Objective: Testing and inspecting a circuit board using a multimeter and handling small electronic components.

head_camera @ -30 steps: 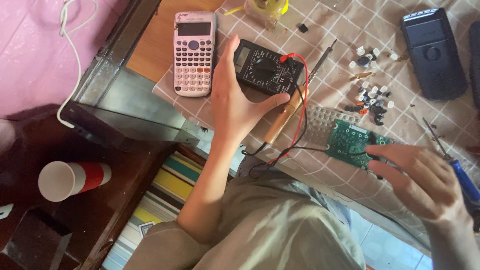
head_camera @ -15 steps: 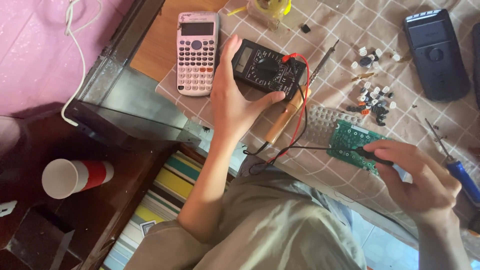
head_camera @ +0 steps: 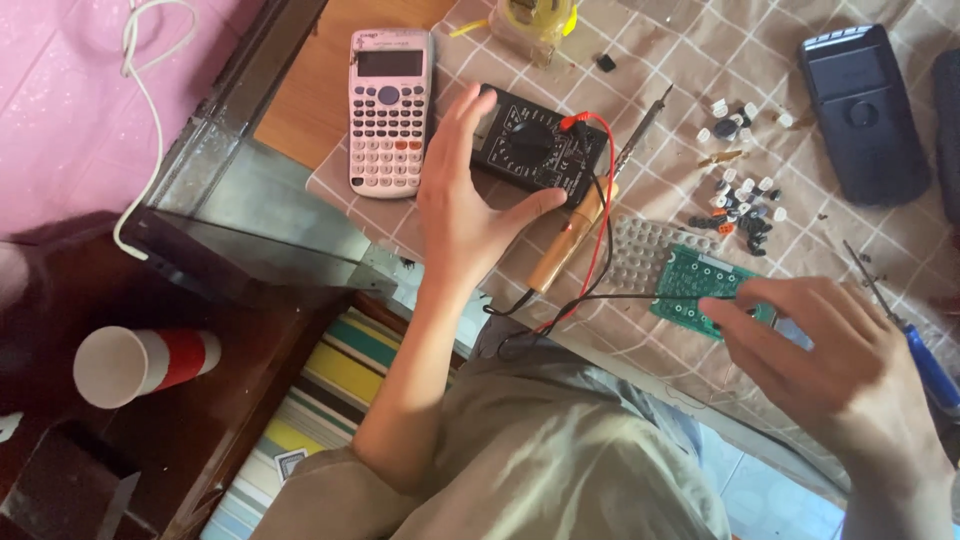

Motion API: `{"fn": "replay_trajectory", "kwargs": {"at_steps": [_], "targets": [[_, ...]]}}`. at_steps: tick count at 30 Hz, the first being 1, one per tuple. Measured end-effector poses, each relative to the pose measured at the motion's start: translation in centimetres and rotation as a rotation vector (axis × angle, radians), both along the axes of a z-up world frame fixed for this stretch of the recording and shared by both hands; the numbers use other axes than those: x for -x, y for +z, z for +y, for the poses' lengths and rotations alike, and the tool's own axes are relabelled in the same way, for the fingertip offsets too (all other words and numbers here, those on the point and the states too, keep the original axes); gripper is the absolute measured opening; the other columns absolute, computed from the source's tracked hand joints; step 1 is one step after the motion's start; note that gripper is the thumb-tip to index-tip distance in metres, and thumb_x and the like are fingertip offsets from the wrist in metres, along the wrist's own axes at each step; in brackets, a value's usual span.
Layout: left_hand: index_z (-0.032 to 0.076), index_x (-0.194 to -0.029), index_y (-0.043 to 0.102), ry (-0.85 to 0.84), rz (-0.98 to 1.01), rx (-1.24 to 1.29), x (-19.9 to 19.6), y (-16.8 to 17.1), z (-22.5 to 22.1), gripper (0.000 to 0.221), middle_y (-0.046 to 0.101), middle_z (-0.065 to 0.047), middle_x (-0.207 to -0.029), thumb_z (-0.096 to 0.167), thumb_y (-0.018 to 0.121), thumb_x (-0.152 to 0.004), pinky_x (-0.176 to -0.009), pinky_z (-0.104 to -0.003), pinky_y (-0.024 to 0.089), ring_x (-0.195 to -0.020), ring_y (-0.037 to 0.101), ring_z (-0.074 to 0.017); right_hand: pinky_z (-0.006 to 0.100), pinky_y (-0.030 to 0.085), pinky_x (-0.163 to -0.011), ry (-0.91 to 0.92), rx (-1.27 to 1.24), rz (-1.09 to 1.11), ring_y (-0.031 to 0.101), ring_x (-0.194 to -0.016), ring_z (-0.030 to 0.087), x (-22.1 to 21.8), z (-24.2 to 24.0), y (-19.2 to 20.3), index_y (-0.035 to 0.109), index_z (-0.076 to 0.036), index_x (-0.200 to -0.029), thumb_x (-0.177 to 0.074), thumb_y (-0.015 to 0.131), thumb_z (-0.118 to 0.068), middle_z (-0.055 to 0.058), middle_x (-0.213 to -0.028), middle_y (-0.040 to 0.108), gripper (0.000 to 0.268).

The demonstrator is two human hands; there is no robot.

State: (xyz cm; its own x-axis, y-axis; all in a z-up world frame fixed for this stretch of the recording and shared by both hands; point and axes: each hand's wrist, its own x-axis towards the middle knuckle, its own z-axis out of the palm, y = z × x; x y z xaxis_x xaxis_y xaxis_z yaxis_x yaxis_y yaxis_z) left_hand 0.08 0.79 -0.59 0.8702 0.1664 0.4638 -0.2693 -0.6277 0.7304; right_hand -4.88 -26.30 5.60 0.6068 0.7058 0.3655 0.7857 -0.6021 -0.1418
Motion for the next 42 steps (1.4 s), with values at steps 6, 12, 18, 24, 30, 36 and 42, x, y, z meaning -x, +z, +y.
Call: {"fn": "replay_trajectory", "kwargs": {"at_steps": [6, 12, 18, 24, 30, 36, 42], "targets": [[0.012, -0.127, 0.040, -0.004, 0.009, -0.004, 0.2, -0.3, 0.0, 0.078, 0.041, -0.007, -0.136, 0.041, 0.081, -0.067, -0.109, -0.040, 0.035, -0.129, 0.042, -0.0245, 0.034, 0.051, -0.081, 0.132, 0.087, 0.177, 0.061, -0.087, 0.022, -2.9, 0.8, 0.2, 0.062, -0.007, -0.095, -0.075, 0.063, -0.016, 0.011, -0.094, 0.061, 0.023], [0.013, -0.130, 0.035, 0.021, -0.033, -0.001, 0.0, -0.5, 0.0, 0.086, 0.044, -0.007, -0.135, 0.049, 0.078, -0.066, -0.107, -0.038, 0.037, -0.127, 0.046, -0.0247, 0.028, 0.049, -0.061, 0.202, 0.014, 0.240, 0.059, -0.071, 0.019, -8.9, 5.9, 3.3, 0.060, -0.001, -0.091, -0.087, 0.057, -0.013, 0.008, -0.081, 0.061, 0.013], [0.012, -0.130, 0.034, 0.059, 0.030, 0.088, 0.0, 0.3, -0.1, 0.094, 0.046, -0.006, -0.134, 0.048, 0.081, -0.057, -0.105, -0.034, 0.038, -0.126, 0.046, -0.0225, 0.041, 0.046, -0.054, 0.247, 0.427, 0.048, 0.060, -0.068, 0.030, -14.5, 13.7, 1.7, 0.061, -0.005, -0.080, -0.095, 0.048, -0.029, 0.004, -0.077, 0.056, 0.031], [0.013, -0.131, 0.033, 0.054, 0.064, 0.129, 0.0, 0.6, 0.0, 0.097, 0.048, -0.005, -0.132, 0.045, 0.083, -0.054, -0.103, -0.032, 0.039, -0.124, 0.048, -0.0213, 0.038, 0.045, -0.044, 0.169, 0.892, 0.112, 0.061, -0.056, 0.031, -14.5, 16.6, 1.5, 0.060, -0.006, -0.067, -0.081, 0.045, -0.007, 0.007, -0.066, 0.060, 0.021], [0.014, -0.132, 0.032, 0.051, 0.063, 0.169, -0.1, 0.4, 0.0, 0.099, 0.048, -0.005, -0.132, 0.044, 0.085, -0.053, -0.104, -0.032, 0.039, -0.125, 0.049, -0.0206, 0.037, 0.040, -0.044, 0.140, 0.810, 0.066, 0.057, -0.051, 0.030, -15.4, 16.6, 0.1, 0.058, -0.005, -0.060, -0.081, 0.042, -0.017, 0.007, -0.059, 0.059, 0.030], [0.013, -0.133, 0.031, 0.050, 0.049, 0.159, -0.1, 0.1, 0.1, 0.101, 0.047, -0.006, -0.133, 0.044, 0.085, -0.053, -0.105, -0.033, 0.039, -0.126, 0.048, -0.0214, 0.043, 0.045, -0.047, -0.070, 0.618, 0.194, 0.060, -0.061, 0.037, -15.6, 16.7, -1.3, 0.061, -0.004, -0.069, -0.082, 0.048, -0.029, 0.016, -0.068, 0.060, 0.030], [0.014, -0.133, 0.031, 0.047, 0.056, 0.152, -0.1, 0.1, 0.0, 0.100, 0.045, -0.004, -0.136, 0.049, 0.083, -0.055, -0.106, -0.033, 0.039, -0.127, 0.048, -0.0207, 0.049, 0.047, -0.059, -0.329, 0.516, 0.377, 0.060, -0.073, 0.043, -14.9, 17.4, -1.8, 0.061, -0.004, -0.082, -0.079, 0.058, -0.029, 0.020, -0.076, 0.061, 0.025]]}}
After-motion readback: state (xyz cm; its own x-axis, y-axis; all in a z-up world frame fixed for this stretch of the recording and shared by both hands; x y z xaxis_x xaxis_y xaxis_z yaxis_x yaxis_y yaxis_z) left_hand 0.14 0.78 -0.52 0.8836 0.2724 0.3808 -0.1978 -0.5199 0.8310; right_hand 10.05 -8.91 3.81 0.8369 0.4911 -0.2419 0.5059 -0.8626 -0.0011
